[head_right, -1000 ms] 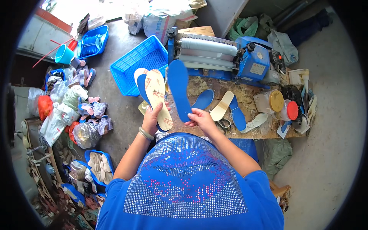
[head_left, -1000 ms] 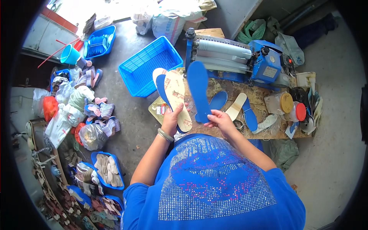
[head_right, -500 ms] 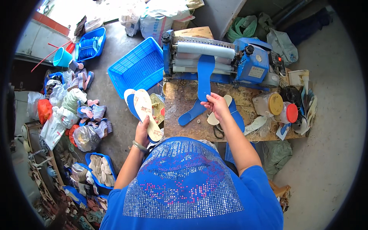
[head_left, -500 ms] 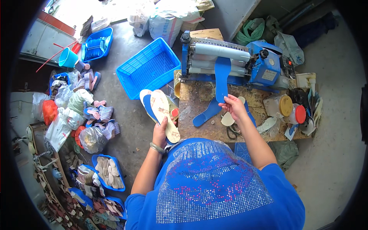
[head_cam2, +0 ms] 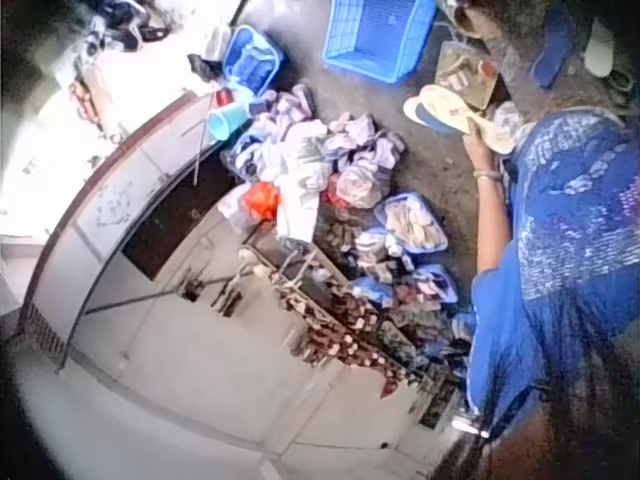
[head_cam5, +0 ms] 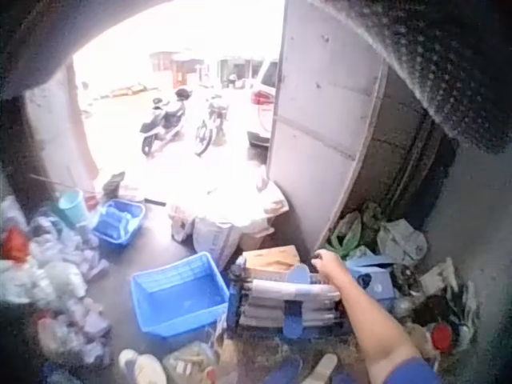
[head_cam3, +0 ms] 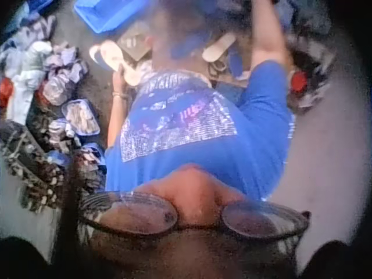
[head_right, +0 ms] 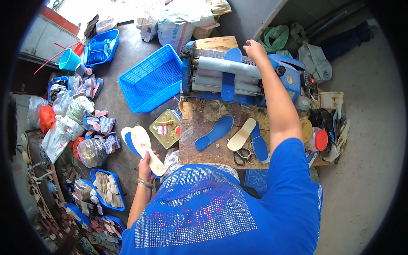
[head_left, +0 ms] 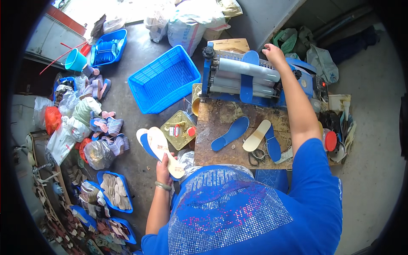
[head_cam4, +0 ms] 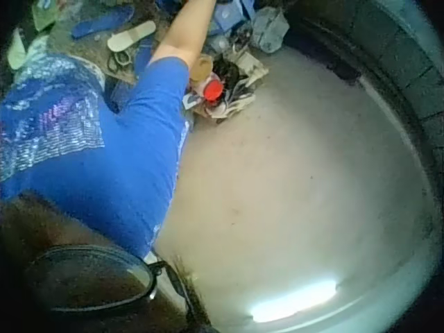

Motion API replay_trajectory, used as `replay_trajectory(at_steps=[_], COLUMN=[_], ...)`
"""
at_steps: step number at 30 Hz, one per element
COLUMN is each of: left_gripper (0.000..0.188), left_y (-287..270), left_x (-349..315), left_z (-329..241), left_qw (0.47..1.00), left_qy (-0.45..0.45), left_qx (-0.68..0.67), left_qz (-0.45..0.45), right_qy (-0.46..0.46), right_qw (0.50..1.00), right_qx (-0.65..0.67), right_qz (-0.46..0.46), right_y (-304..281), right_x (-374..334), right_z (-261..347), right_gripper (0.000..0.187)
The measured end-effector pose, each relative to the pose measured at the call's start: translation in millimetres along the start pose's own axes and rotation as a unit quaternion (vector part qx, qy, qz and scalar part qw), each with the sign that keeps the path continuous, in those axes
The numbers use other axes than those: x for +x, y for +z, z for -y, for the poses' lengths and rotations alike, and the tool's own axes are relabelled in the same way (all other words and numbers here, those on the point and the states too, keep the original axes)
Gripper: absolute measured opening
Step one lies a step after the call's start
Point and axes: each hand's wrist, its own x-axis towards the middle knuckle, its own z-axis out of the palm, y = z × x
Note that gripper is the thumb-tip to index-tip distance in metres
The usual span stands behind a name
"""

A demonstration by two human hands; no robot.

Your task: The person processes shoe insoles by feeding them through a blue roller machine. They pick up insoles from a pile, pass them through the rollers, and then place the processed insoles onto a stack on the table. The person handles both white and blue insoles throughout the clip.

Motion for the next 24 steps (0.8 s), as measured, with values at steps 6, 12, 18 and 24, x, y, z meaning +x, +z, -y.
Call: replay_trajectory(at_steps=[6,12,18,24], left_gripper=[0.038,0.039,0.038,0.038], left_y=[-19.6,-28.7,-24.8,-18.8], left_x=[0.1,-22.3,-28.5,-26.0], left_z=[8.4,18.7,20.1,17.8], left_qw=[1.0,0.997,0.996,0.997], left_qy=[0.006,0.003,-0.003,0.011], left_qx=[-0.028,-0.038,-0.043,-0.048], left_qz=[-0.012,-0.07,-0.072,-0.063], right_qy=[0.09,0.271,0.351,0.259], right_qw=[0.989,0.891,0.755,0.762], right_qx=[0.107,0.335,0.532,0.586], right_qz=[0.039,0.144,0.157,0.09], right_y=[26.5,34.6,53.6,40.7], right_x=[85.0,70.1,72.1,115.7], right_z=[-84.9,-28.8,-20.9,-34.9], right_gripper=[0.04,0.047,0.027,0.01])
